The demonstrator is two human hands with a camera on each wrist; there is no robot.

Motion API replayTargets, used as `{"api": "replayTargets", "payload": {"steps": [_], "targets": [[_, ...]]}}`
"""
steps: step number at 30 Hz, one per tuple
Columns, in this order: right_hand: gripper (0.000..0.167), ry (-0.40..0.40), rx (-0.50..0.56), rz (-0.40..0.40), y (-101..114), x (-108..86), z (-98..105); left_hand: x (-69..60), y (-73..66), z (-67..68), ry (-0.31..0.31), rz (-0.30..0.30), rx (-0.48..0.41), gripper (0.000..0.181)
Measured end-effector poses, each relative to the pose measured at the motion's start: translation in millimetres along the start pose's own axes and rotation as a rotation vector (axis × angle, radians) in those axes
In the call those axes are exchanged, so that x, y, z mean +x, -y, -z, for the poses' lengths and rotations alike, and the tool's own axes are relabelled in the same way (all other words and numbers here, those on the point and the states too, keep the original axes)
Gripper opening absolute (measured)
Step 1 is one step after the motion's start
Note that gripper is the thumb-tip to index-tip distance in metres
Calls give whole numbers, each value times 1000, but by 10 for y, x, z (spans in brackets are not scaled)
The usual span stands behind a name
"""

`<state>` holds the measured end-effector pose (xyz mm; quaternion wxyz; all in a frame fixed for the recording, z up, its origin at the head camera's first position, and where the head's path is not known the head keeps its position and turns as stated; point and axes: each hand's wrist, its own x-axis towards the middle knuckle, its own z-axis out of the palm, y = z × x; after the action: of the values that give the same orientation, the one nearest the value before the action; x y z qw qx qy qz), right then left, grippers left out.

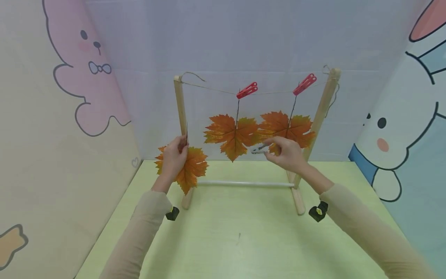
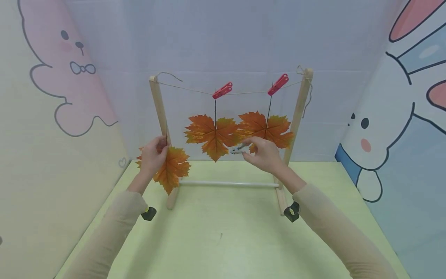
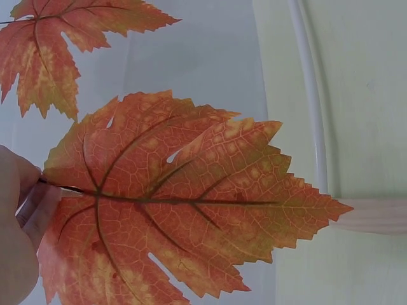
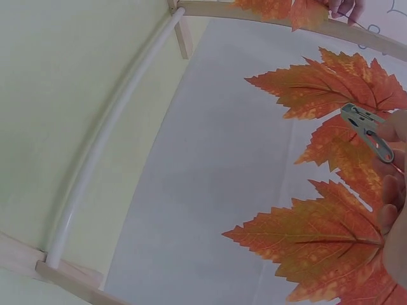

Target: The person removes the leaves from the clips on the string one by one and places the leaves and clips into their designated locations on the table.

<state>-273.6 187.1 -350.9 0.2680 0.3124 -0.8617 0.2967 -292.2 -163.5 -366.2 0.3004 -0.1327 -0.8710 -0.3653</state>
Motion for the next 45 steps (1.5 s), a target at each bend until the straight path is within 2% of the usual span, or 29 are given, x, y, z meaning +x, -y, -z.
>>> {"api": "replayTargets", "payload": {"steps": [3, 9, 12, 20, 24, 31, 39, 45], "targets": [[26, 9, -10, -25, -32, -60, -10, -25, 30, -1, 9, 7, -10, 22], [27, 6, -18, -60, -102, -192, -34, -66, 124, -5, 7, -31, -31, 21], [27, 7, -11, -74, -141, -272, -56, -92, 172, -7, 23, -31, -27, 23], [27, -6, 38, -90, -237, -460, -87, -153, 237, 43, 101, 30, -32, 27], [26, -7, 44, -114, -282, -560, -104, -189, 290, 55, 127, 42, -24, 28], [25, -16, 18, -146, -336, -708, -150, -257, 361, 53, 197, 67, -14, 28], [24, 10, 25, -222, -349, -847, -208, -350, 417, 53, 286, 152, 3, 29], [25, 22, 10, -260, -355, -921, -230, -414, 480, 61, 332, 168, -1, 29]]}}
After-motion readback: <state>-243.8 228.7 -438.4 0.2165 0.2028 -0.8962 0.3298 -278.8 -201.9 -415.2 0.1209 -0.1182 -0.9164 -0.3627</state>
